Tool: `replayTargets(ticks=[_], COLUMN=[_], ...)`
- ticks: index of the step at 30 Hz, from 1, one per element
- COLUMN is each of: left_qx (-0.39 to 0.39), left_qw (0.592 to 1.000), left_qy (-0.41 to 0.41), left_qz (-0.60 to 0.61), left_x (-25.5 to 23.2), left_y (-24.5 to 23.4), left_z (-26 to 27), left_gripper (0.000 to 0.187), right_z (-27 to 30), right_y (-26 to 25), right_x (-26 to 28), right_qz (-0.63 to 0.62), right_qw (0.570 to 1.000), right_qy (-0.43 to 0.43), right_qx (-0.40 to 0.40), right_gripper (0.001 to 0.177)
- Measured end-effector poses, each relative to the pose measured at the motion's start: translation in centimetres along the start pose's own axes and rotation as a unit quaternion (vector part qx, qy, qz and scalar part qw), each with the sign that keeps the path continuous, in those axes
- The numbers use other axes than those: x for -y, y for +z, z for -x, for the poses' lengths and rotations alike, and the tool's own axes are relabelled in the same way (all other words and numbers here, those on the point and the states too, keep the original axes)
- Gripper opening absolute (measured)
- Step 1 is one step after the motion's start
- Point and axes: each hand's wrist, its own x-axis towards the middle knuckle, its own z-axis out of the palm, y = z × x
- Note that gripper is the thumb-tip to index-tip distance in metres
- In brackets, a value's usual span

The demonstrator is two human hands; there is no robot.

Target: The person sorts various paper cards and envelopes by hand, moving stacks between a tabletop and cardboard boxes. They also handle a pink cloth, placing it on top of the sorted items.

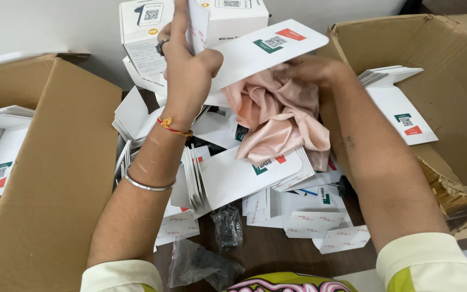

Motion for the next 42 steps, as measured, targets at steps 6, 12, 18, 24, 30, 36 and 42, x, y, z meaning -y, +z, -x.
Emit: replayTargets(ticks=[6, 12, 18, 24, 30, 36, 42], left_qx=[-0.011, 0.071, 0.142, 0.221, 0.304, 0.579, 0.561], left_qw=[0.998, 0.983, 0.933, 0.934, 0.946, 0.773, 0.78], left_qy=[0.051, 0.079, 0.19, 0.207, 0.082, -0.021, -0.077], left_qz=[-0.043, 0.151, 0.272, 0.192, -0.08, -0.259, -0.265], left_x=[2.0, 1.0, 1.7, -0.6, -2.4, 2.7, 4.1], left_y=[0.5, 4.9, 15.1, 27.7, 38.8, 42.8, 42.0], left_z=[-1.0, -2.6, -3.9, -4.4, -2.8, 0.1, -0.7], left_gripper=[0.101, 0.069, 0.057, 0.067, 0.096, 0.075, 0.057], right_z=[2.6, 9.9, 17.3, 23.9, 27.3, 24.2, 19.0], right_y=[-9.1, -8.7, -11.0, -16.8, -19.5, -18.5, -18.0], right_x=[2.9, 10.1, 10.0, 2.9, -4.4, -12.1, -17.8], right_qz=[-0.045, 0.454, 0.493, 0.521, 0.467, 0.441, 0.424], right_qw=[0.985, 0.853, 0.863, 0.846, 0.799, 0.762, 0.745], right_qy=[-0.092, -0.251, -0.072, 0.002, 0.374, 0.473, 0.484], right_qx=[-0.136, -0.047, -0.086, -0.109, -0.066, 0.029, 0.177], right_gripper=[0.048, 0.102, 0.104, 0.099, 0.112, 0.12, 0.114])
